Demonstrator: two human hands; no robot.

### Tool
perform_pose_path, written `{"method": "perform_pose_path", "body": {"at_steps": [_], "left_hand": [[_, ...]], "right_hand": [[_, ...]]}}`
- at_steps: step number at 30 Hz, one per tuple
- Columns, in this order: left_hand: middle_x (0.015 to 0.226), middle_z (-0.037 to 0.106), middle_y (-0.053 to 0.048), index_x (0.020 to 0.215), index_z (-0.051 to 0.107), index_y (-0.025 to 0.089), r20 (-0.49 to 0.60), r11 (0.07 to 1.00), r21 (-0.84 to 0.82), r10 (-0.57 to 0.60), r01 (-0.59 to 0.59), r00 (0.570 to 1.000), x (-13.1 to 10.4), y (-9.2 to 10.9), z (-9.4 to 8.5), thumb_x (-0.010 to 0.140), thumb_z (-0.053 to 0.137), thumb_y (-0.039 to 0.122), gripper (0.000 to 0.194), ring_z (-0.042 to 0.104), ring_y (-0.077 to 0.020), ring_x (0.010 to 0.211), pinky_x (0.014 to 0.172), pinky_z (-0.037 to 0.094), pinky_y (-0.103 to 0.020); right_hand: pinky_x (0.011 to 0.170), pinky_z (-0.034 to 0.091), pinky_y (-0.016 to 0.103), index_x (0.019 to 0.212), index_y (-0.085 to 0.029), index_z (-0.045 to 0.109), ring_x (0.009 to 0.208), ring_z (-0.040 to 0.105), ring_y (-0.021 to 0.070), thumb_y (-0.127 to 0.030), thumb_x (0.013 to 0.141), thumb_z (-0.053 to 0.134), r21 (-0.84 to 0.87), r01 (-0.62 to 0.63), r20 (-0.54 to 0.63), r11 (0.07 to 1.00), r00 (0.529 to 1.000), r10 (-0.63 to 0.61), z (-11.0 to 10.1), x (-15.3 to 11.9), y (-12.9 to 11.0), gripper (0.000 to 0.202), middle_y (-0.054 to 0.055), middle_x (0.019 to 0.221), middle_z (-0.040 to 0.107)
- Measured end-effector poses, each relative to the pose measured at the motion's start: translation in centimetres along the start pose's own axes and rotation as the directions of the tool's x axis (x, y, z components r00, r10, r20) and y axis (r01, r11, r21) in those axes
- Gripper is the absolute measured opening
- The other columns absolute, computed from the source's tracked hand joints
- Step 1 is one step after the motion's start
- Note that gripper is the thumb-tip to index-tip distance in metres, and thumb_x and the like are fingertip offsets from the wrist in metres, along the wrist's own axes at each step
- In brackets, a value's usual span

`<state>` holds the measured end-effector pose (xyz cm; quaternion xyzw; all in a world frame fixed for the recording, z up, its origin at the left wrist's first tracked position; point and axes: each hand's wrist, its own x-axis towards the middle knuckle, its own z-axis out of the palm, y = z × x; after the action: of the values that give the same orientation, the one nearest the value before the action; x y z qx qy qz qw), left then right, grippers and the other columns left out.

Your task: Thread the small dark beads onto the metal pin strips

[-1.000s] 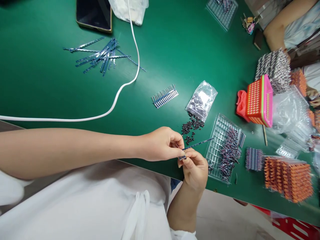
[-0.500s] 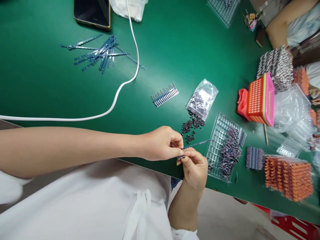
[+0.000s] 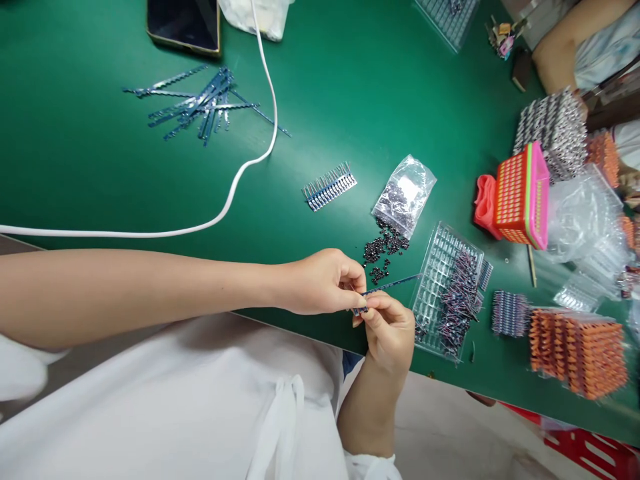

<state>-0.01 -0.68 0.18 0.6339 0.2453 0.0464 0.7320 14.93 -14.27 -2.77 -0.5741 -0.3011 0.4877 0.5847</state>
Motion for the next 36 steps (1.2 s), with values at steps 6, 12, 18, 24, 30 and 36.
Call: {"method": "perform_pose_path", "body": {"at_steps": [6, 12, 18, 24, 30, 36], "left_hand": [[0.065, 0.059, 0.002, 0.076, 0.065, 0.014, -0.063, 1.000, -0.015, -0.006, 0.005, 0.998, 0.3, -0.1, 0.1, 0.078, 0.067, 0.032, 0.018, 0.050, -0.0108, 0.061, 0.057, 0.037, -0.022], [0.081, 0.071, -0.002, 0.097, 0.063, 0.015, -0.090, 0.988, -0.154, 0.009, -0.023, 0.996, 0.4, -0.3, 0.3, 0.078, 0.069, 0.032, 0.026, 0.065, -0.0167, 0.079, 0.073, 0.048, -0.027], [0.082, 0.073, -0.005, 0.087, 0.068, 0.014, -0.118, 0.998, -0.060, 0.010, -0.017, 0.993, 0.5, -0.4, 0.2, 0.080, 0.066, 0.034, 0.021, 0.065, -0.0184, 0.079, 0.072, 0.047, -0.028], [0.076, 0.069, 0.001, 0.083, 0.070, 0.017, -0.068, 0.974, 0.202, 0.114, -0.098, 0.991, -0.2, 0.4, -0.3, 0.088, 0.058, 0.033, 0.020, 0.057, -0.0136, 0.071, 0.067, 0.041, -0.023], [0.078, 0.070, 0.002, 0.085, 0.071, 0.018, 0.059, 0.960, 0.243, 0.127, -0.138, 0.990, 0.0, 0.1, -0.8, 0.089, 0.058, 0.038, 0.024, 0.057, -0.0136, 0.072, 0.068, 0.041, -0.023], [0.081, 0.071, 0.000, 0.087, 0.071, 0.017, 0.148, 0.964, 0.231, 0.097, -0.130, 0.984, 0.2, 0.0, -1.1, 0.089, 0.060, 0.040, 0.025, 0.061, -0.0153, 0.077, 0.070, 0.042, -0.024]], "right_hand": [[0.050, 0.051, 0.023, 0.085, -0.023, 0.075, 0.054, 0.060, 0.0081, -0.025, 0.081, 0.076, 0.000, 0.021, -0.070, 1.000, 0.997, -0.021, 0.1, -0.1, 0.5, 0.005, -0.002, 0.079, 0.064], [0.055, 0.045, 0.022, 0.083, -0.020, 0.073, 0.060, 0.056, 0.0075, -0.028, 0.081, 0.075, -0.084, 0.117, -0.214, 0.990, 0.968, -0.132, 0.5, 0.2, 0.5, 0.008, -0.002, 0.077, 0.061], [0.058, 0.043, 0.023, 0.084, -0.021, 0.071, 0.062, 0.053, 0.0084, -0.028, 0.082, 0.073, -0.113, 0.136, -0.244, 0.984, 0.956, -0.160, 0.7, 0.2, 0.5, 0.008, -0.002, 0.076, 0.059], [0.056, 0.044, 0.024, 0.081, -0.021, 0.072, 0.060, 0.054, 0.0085, -0.030, 0.079, 0.074, -0.014, 0.099, -0.170, 0.995, 0.980, -0.100, 0.8, 0.1, 0.4, 0.010, -0.002, 0.076, 0.062], [0.051, 0.043, 0.023, 0.076, -0.020, 0.072, 0.056, 0.054, 0.0086, -0.033, 0.074, 0.077, 0.060, 0.043, -0.115, 0.997, 0.993, -0.035, 0.6, -0.3, 0.1, 0.014, -0.002, 0.073, 0.062], [0.055, 0.044, 0.023, 0.083, -0.022, 0.074, 0.061, 0.055, 0.0086, -0.028, 0.080, 0.073, -0.014, 0.093, -0.109, 0.996, 0.990, -0.094, 0.5, -1.7, -0.4, 0.006, -0.001, 0.080, 0.063]]}}
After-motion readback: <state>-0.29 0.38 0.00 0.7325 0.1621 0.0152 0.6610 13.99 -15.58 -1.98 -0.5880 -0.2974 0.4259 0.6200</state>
